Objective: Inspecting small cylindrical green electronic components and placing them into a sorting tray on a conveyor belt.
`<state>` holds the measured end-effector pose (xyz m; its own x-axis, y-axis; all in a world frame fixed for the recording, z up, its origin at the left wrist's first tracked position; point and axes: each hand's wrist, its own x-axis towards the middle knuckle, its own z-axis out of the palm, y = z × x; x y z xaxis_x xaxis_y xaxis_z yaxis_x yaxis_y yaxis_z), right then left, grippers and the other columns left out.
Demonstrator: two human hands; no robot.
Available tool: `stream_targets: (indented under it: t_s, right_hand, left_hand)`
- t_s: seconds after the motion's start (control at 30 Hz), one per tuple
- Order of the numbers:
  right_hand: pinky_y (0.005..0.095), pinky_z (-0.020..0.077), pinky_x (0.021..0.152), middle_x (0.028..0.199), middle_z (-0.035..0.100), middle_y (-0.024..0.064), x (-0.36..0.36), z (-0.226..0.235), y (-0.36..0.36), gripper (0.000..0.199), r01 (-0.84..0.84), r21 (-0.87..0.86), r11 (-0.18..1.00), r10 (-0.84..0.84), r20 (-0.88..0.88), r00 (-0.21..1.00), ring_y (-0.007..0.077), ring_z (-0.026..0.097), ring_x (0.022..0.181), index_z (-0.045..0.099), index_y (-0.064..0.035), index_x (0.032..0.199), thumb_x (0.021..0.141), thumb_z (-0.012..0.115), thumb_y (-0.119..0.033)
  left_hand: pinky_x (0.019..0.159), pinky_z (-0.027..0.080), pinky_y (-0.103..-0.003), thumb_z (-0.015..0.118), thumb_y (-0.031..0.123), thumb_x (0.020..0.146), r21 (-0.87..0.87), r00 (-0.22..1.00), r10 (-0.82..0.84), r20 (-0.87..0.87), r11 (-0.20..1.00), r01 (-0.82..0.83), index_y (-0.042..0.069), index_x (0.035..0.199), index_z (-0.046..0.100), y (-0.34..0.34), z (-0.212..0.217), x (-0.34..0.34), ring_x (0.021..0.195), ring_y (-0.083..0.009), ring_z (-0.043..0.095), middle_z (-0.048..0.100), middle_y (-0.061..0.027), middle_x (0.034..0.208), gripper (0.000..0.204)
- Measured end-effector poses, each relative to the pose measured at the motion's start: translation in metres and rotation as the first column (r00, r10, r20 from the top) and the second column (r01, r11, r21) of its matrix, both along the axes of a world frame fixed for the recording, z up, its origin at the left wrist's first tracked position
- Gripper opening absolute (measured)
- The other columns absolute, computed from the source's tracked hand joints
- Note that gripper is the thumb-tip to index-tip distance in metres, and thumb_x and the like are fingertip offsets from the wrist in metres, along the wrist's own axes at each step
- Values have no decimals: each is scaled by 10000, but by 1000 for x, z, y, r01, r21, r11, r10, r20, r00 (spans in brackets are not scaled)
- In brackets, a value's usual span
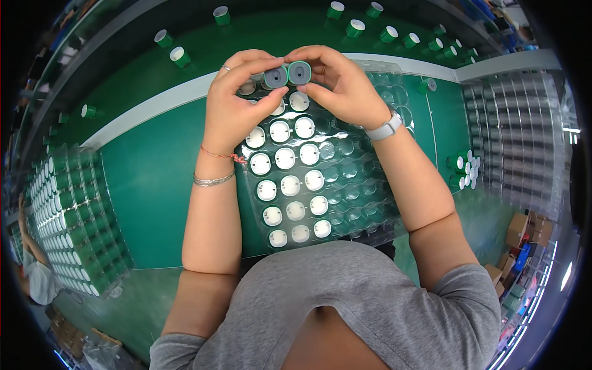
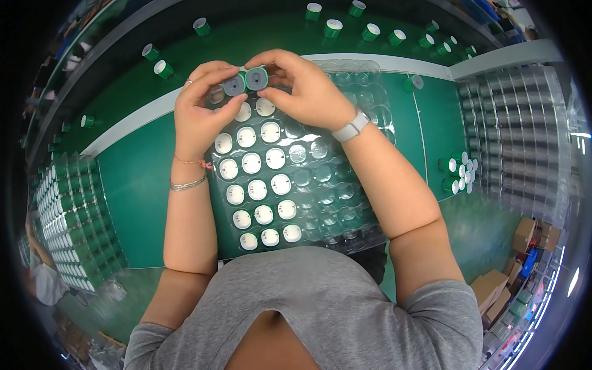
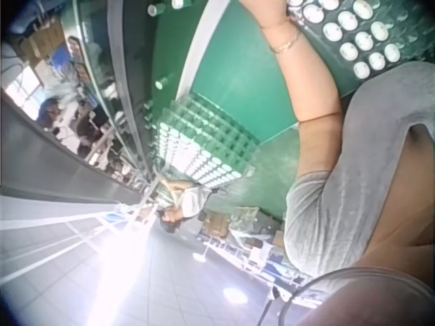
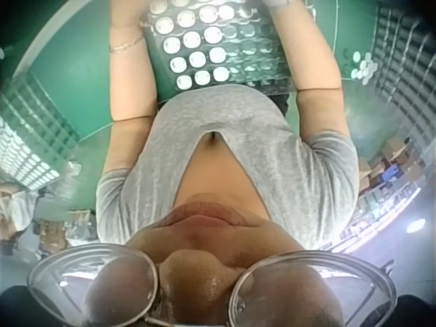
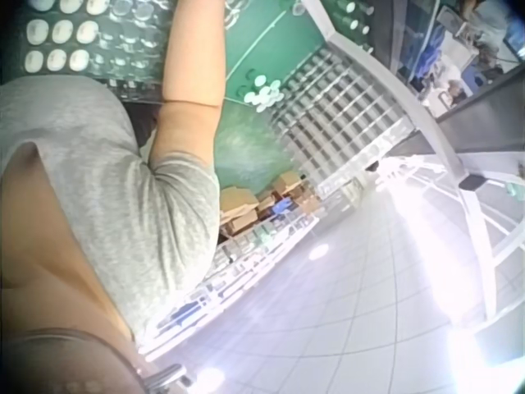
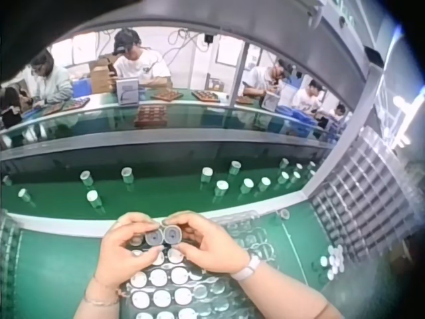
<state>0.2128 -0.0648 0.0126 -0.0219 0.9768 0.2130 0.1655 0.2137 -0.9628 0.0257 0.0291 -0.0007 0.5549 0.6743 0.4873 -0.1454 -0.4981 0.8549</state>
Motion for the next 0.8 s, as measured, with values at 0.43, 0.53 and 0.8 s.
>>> stream_targets:
  t_s: [0.43,0.53,0.8]
  right_hand:
    - [349,446,1050,1310,536,114,1,1,-1,430,-12,-16,1000,12,13,1000,210,559,1204,501,5,1271,859,602,78]
    - [349,444,1053,1312,533,116,2,-1,0,428,-15,6,1000,15,30,999,211,556,1208,502,5,1271,860,596,78]
    - [349,440,1059,1310,530,114,2,-2,1,427,-23,15,1000,22,36,999,207,548,1218,505,7,1266,853,582,88]
  left_hand:
    - [727,508,-239,796,30,688,24,1000,2,-21,1000,-2,79,1053,721,0,1,-1,932,-148,629,650,-43,1049,377]
    - [712,500,-237,796,33,688,30,1000,1,-25,1000,0,83,1056,723,1,0,-1,920,-143,627,651,-37,1048,379]
    - [692,477,-233,799,43,687,48,999,8,-43,999,-6,97,1052,727,0,1,-3,915,-137,621,654,-26,1041,376]
